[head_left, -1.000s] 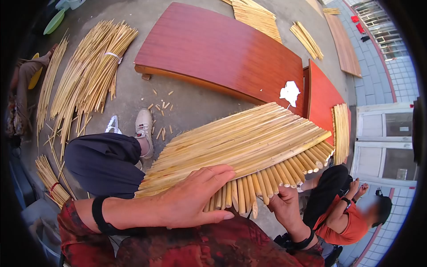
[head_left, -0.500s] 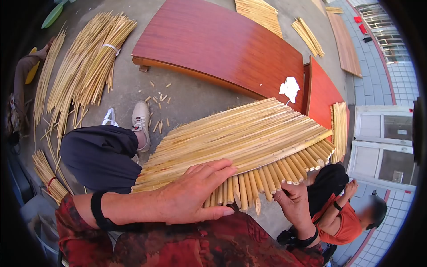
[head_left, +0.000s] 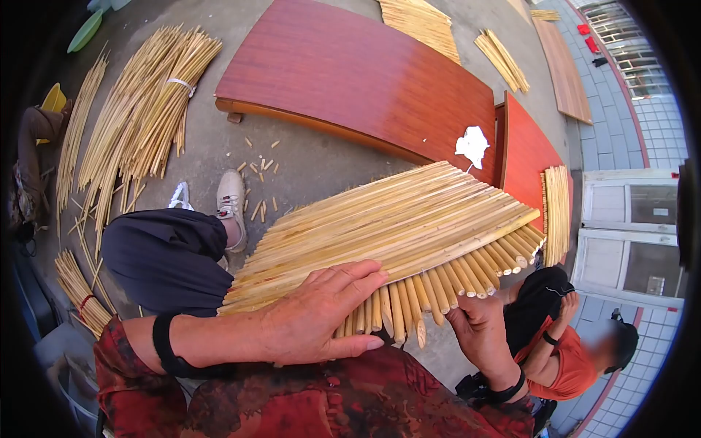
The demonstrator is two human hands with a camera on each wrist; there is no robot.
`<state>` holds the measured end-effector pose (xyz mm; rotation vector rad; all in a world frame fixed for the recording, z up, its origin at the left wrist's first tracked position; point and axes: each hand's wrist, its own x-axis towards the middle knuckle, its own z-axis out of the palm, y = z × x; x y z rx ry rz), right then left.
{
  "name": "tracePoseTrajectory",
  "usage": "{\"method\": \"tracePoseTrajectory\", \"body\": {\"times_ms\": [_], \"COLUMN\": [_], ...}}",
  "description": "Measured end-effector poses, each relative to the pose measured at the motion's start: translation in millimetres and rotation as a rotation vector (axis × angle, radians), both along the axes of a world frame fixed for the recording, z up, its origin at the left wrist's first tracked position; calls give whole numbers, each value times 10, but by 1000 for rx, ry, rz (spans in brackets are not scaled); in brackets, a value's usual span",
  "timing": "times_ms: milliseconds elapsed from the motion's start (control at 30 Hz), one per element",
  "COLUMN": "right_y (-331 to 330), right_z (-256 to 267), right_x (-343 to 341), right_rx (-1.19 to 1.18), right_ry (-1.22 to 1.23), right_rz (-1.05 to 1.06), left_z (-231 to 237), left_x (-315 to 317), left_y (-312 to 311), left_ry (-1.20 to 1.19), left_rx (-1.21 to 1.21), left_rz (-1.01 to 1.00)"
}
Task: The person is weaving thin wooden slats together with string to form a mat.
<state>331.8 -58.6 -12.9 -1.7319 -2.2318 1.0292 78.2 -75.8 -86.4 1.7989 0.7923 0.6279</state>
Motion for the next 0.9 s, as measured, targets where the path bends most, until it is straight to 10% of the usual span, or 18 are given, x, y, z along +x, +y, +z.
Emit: {"method": "tracePoseTrajectory", "body": {"times_ms": [900], "right_y": [-60], "right_z": [-358], "right_x": [42], "right_rx": [193], "right_ry": [152], "right_rz": [53], "left_z": [55], "left_x": [6], "left_y": [79], "left_ry": [15], "left_rx": [53], "left_rz": [-29]}}
